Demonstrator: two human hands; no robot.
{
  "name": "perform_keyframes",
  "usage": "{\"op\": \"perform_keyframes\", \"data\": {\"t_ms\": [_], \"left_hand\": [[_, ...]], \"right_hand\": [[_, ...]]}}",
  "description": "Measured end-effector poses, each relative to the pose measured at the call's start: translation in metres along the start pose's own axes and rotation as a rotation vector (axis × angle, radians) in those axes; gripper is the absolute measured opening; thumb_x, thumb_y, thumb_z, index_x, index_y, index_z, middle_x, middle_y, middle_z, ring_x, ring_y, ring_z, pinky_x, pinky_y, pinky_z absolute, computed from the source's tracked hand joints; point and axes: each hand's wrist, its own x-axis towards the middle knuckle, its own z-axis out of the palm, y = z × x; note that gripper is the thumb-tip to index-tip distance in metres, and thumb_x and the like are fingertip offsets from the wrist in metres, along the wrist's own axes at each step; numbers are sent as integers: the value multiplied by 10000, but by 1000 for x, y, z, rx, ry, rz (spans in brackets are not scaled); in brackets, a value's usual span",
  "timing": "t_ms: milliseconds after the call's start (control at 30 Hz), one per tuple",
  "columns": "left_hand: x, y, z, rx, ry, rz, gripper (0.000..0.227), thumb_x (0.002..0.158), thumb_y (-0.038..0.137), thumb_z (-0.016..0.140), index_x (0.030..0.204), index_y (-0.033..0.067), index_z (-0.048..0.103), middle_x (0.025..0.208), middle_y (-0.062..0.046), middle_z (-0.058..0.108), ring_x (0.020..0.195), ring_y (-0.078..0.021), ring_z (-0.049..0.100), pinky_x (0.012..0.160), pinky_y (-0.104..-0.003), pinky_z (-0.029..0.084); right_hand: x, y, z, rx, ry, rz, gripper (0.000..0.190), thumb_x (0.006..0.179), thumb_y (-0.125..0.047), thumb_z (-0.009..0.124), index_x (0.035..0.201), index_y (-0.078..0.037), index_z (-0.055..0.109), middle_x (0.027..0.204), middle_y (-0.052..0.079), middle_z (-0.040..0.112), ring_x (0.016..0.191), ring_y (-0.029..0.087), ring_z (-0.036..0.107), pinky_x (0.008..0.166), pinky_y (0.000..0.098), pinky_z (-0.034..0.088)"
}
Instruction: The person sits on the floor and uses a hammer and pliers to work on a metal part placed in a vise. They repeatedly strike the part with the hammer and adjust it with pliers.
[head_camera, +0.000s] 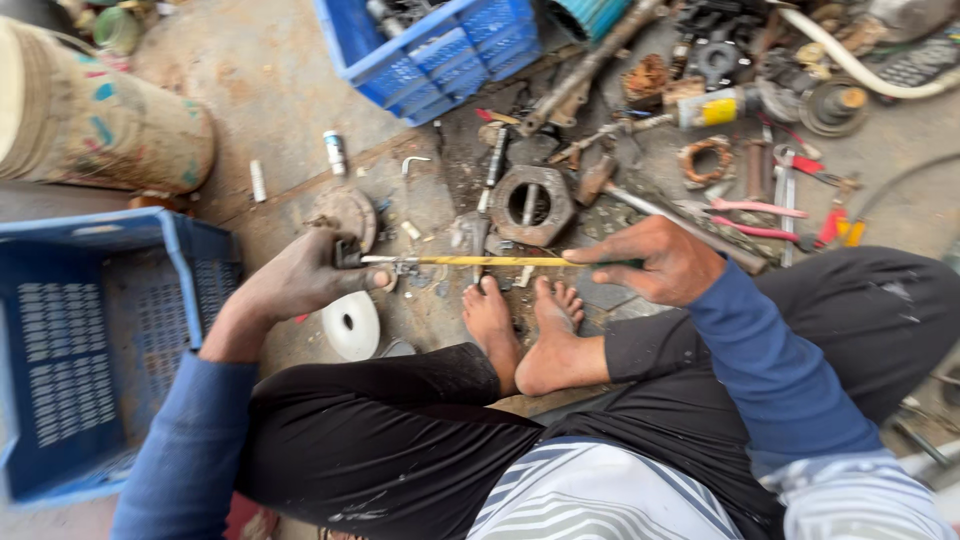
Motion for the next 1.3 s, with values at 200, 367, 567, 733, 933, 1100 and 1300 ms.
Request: {"op": "perform_keyframes", "data": {"t_ms": [200, 367, 567, 733, 933, 1100, 1300], "left_hand": [[-8, 6, -6, -273, 93, 129, 316, 809, 326, 861, 855, 49, 716, 710, 55, 587, 666, -59, 507, 566, -282, 428], [-11, 16, -6, -386, 196, 162, 265, 786, 202, 887, 832, 71, 661, 763, 63, 626, 697, -36, 540, 608, -236, 454], [-10, 17, -2, -529, 223, 144, 246, 782, 129, 858, 790, 103, 613, 722, 60, 619, 652, -29, 529, 581, -221, 439], [-7, 18, 0, -578, 215, 245, 418, 795, 107, 867, 717, 136, 457, 699, 62, 561, 650, -23, 483, 563, -225, 399], [-10, 23, -4, -526, 237, 226, 406, 762, 95, 863, 728, 143, 462, 703, 69, 566, 663, -12, 492, 564, -223, 404], [-10, 26, -4, -505, 263, 251, 325, 754, 99, 889, 782, 125, 566, 746, 73, 568, 700, -14, 509, 616, -210, 434], [-14, 27, -5, -570, 246, 252, 316, 738, 54, 886, 788, 101, 578, 794, 49, 634, 711, -39, 562, 634, -212, 471]], "right_hand": [[4, 2, 18, 87, 51, -120, 475, 826, -68, 769, 1297, -88, 704, 906, 157, 775, 618, 185, 700, 560, 348, 518], [6, -3, 26, 51, 127, -137, 486, 829, -71, 768, 1308, -95, 688, 881, 147, 774, 600, 169, 689, 554, 332, 518], [6, -5, 29, 49, 143, -163, 517, 845, -56, 760, 1349, -114, 663, 916, 136, 775, 597, 159, 657, 569, 322, 513], [7, -5, 30, 78, 144, -154, 498, 848, -76, 765, 1337, -98, 669, 989, 136, 788, 651, 139, 707, 590, 309, 539], [3, -3, 24, 55, 173, -169, 466, 849, -78, 762, 1308, -84, 683, 1030, 138, 794, 664, 137, 725, 596, 302, 549], [3, -7, 14, 68, 195, -153, 459, 841, -78, 767, 1294, -83, 694, 978, 132, 794, 655, 132, 717, 579, 294, 549], [-2, -3, 0, -71, 262, 27, 469, 857, -112, 771, 1320, -87, 702, 939, 154, 778, 593, 140, 667, 559, 317, 510]]}}
